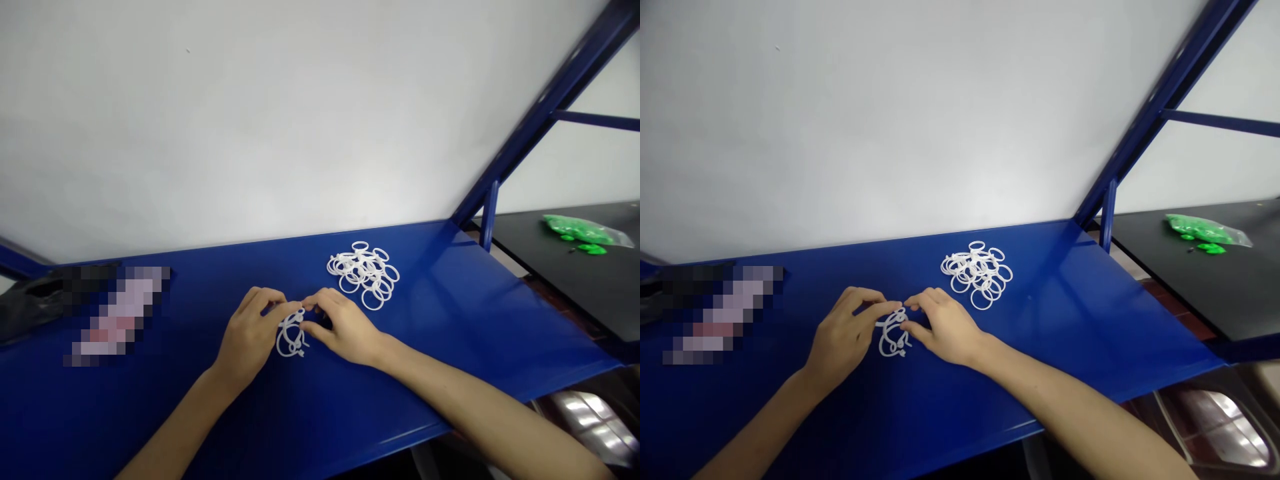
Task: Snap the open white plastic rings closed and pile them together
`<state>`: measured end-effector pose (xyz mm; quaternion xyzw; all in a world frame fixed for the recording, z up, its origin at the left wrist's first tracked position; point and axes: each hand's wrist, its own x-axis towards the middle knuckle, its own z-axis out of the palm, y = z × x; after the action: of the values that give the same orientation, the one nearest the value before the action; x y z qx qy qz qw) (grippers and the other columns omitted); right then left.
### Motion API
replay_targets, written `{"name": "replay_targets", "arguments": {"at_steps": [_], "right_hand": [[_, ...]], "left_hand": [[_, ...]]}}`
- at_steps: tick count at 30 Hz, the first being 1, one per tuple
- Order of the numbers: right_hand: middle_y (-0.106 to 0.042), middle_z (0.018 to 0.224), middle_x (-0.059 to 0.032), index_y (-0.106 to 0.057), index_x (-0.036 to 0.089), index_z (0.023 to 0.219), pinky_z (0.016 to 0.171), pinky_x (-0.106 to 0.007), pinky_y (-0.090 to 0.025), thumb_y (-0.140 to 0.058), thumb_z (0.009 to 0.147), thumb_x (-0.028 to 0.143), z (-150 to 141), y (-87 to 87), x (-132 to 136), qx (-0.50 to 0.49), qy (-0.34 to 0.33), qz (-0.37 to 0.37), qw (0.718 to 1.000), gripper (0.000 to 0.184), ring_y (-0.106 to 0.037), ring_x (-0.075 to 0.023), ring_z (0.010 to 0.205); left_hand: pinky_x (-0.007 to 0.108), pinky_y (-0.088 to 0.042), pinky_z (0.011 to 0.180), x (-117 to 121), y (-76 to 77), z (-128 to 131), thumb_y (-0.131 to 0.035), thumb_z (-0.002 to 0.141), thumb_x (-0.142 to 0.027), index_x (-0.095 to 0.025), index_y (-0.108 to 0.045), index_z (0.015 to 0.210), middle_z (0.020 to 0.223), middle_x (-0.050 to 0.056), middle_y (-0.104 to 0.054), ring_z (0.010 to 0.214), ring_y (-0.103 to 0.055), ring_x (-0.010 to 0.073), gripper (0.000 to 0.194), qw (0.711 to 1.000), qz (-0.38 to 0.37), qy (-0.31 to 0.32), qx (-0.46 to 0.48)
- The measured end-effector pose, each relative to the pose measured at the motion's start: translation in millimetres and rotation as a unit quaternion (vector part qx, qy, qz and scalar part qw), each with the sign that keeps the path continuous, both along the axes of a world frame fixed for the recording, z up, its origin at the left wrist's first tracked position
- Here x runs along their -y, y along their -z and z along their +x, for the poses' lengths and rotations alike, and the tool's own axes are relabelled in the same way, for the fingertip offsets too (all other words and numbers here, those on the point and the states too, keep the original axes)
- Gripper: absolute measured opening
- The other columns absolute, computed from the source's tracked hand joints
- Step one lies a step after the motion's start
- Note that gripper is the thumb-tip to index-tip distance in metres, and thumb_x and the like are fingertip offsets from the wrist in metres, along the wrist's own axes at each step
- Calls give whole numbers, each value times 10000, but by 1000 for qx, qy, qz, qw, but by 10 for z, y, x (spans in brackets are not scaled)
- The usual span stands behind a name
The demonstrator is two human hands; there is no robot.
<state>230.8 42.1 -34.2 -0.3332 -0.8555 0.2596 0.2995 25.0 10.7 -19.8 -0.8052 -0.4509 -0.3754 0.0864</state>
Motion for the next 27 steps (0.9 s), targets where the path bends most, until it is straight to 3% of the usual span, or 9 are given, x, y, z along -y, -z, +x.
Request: {"name": "replay_targets", "arguments": {"at_steps": [5,12,21,27], "right_hand": [[-658,1116,-80,-614,177,1174,899,-387,-543,-648,951,282,9,22,-9,27,-6,6,1000,249,-605,-209,997],[-654,1123,-84,-618,170,1173,913,-392,-542,-620,967,281,14,13,-16,35,-6,7,999,235,-603,-214,1010],[-655,1114,-81,-622,171,1173,908,-392,-540,-606,977,298,14,32,-13,46,-11,12,999,234,-602,-216,1007],[-651,1113,-89,-622,165,1170,926,-392,-537,-589,985,295,17,-4,5,57,-23,30,998,229,-601,-224,1036]], "left_hand": [[292,-509,773,-25,-46,-132,-501,962,-74,-224,-745,993,880,37,-664,825,-557,167,288,992,86,15,-86],[331,-488,771,-16,-137,-213,-555,926,-40,-204,-733,1021,902,41,-685,825,-550,182,259,986,102,17,-134],[363,-432,736,27,-213,-235,-377,1006,-101,-170,-718,971,942,62,-686,846,-526,212,349,972,68,44,-222],[353,-434,756,35,-220,-257,-405,959,-40,-175,-723,1002,936,61,-679,860,-518,220,348,972,12,37,-232]]}}
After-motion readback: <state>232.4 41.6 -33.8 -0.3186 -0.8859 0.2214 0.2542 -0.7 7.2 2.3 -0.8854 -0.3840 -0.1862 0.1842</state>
